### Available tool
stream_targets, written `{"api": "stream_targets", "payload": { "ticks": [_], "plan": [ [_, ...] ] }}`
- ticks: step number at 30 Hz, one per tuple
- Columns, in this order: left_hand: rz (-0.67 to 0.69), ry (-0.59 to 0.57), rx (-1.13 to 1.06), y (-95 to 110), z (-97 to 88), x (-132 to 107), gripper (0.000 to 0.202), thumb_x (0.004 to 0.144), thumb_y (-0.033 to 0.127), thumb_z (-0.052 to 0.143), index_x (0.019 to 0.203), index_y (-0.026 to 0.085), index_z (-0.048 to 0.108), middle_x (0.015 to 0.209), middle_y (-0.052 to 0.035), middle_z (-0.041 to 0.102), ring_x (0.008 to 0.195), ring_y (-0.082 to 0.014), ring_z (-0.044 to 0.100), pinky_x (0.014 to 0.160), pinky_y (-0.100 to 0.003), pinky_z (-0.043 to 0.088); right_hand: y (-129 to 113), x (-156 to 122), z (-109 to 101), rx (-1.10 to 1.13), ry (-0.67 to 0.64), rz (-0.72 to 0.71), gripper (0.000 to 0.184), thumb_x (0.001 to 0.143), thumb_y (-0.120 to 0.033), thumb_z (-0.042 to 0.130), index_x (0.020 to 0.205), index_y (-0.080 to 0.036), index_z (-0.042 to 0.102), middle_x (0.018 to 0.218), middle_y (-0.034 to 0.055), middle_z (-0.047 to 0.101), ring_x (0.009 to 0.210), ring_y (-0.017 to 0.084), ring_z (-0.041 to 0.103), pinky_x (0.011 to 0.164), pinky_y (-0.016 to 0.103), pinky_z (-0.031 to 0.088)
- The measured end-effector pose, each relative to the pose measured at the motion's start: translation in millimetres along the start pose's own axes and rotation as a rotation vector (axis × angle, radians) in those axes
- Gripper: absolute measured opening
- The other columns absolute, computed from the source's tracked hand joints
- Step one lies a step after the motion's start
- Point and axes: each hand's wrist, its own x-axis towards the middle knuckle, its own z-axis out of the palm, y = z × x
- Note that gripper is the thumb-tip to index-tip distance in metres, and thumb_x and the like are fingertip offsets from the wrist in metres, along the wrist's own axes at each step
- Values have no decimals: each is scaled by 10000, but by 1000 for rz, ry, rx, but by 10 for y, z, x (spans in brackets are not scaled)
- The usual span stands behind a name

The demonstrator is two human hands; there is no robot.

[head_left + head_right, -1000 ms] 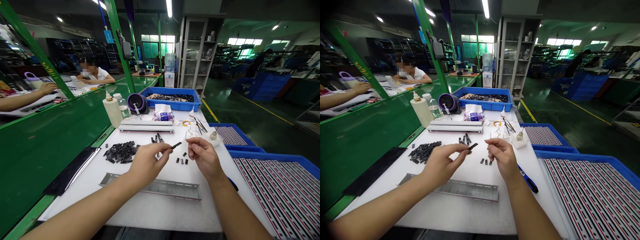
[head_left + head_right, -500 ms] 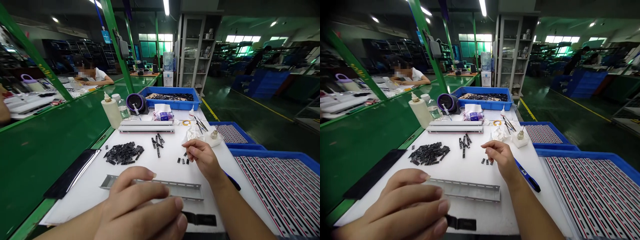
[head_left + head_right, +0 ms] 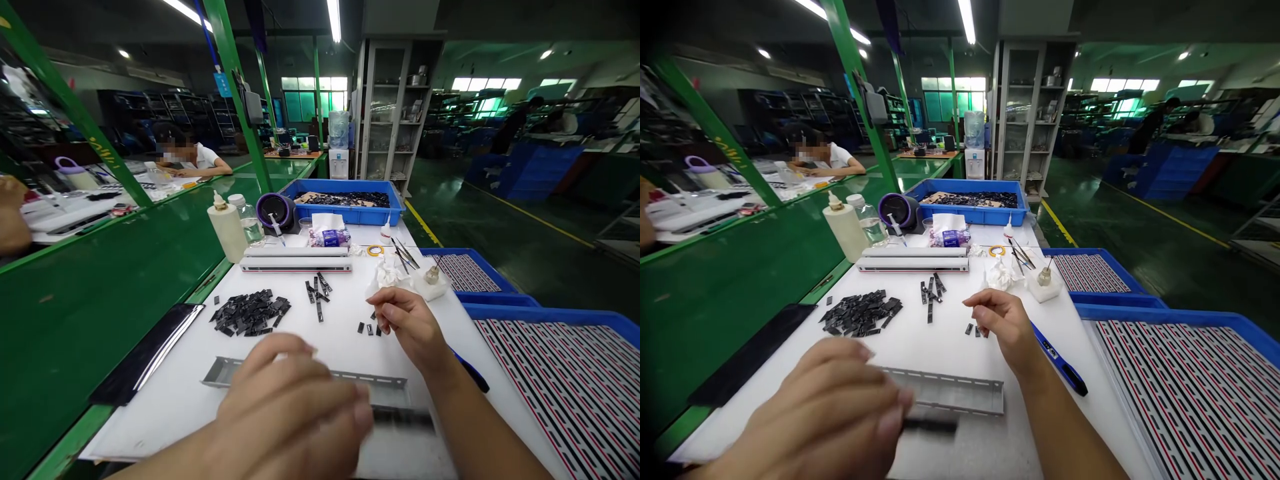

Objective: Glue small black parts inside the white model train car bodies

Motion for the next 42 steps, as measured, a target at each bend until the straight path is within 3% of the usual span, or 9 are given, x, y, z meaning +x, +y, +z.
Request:
{"api": "stream_targets", "payload": {
  "ticks": [2,5,7,9,15,23,35,39,42],
  "plan": [
    [-323,-50,-154,-103,136,146,140,818,159,624,871,272,686,742,13,736,653,-162,655,672,-323,532,-3,-3,-5,0,-8,-15,232,800,-368,700,941,-194,758,699,21,606,586,119,519,530,254,409],
    [-928,-291,-471,-279,353,293,128,823,297,631,761,216,709,731,-14,737,658,-175,643,610,-292,493,3,-8,-3,-11,-7,-61,247,816,-382,695,972,-199,754,714,33,636,590,130,549,521,261,440],
    [-1150,-355,-685,-365,449,327,179,796,353,657,765,185,709,748,-31,743,670,-177,625,635,-291,486,15,-10,1,-32,1,-97,247,809,-374,711,986,-207,751,702,28,640,580,132,558,511,263,458],
    [-1236,-320,-814,-412,496,324,188,766,357,692,757,170,697,755,-35,743,682,-163,606,679,-288,477,28,-11,8,-62,8,-109,232,788,-348,741,975,-211,752,688,22,645,562,131,564,499,266,472],
    [-1378,-357,-1269,-423,505,269,197,699,316,771,741,151,671,750,-52,740,653,-125,609,682,-259,452,-36,-37,45,6,33,-89,114,761,-290,791,853,-228,765,593,-9,611,501,106,551,482,242,460],
    [-1376,-496,-1701,-203,443,323,167,663,258,766,705,114,694,682,-84,733,567,-143,652,612,-251,508,-252,-187,54,265,-250,-107,72,803,-348,765,850,-293,755,653,-14,556,462,79,493,413,222,371],
    [-1347,-524,-1819,-179,512,342,150,671,227,783,721,127,683,668,-78,732,587,-149,658,582,-234,510,-281,-197,60,350,-308,-141,89,809,-317,758,884,-274,735,661,-20,544,487,76,462,443,218,377],
    [-1303,-494,-1767,-232,557,318,136,712,242,763,738,129,691,692,-67,729,597,-135,636,596,-229,484,-276,-168,73,343,-288,-119,87,818,-311,747,883,-255,732,673,-20,557,501,72,495,447,199,404],
    [-1192,-434,-1583,-277,542,255,176,811,317,712,798,141,717,790,-66,739,685,-139,640,693,-258,501,-256,-135,78,306,-206,-94,101,803,-311,766,850,-229,732,648,-22,573,475,69,512,431,186,419]
  ]
}}
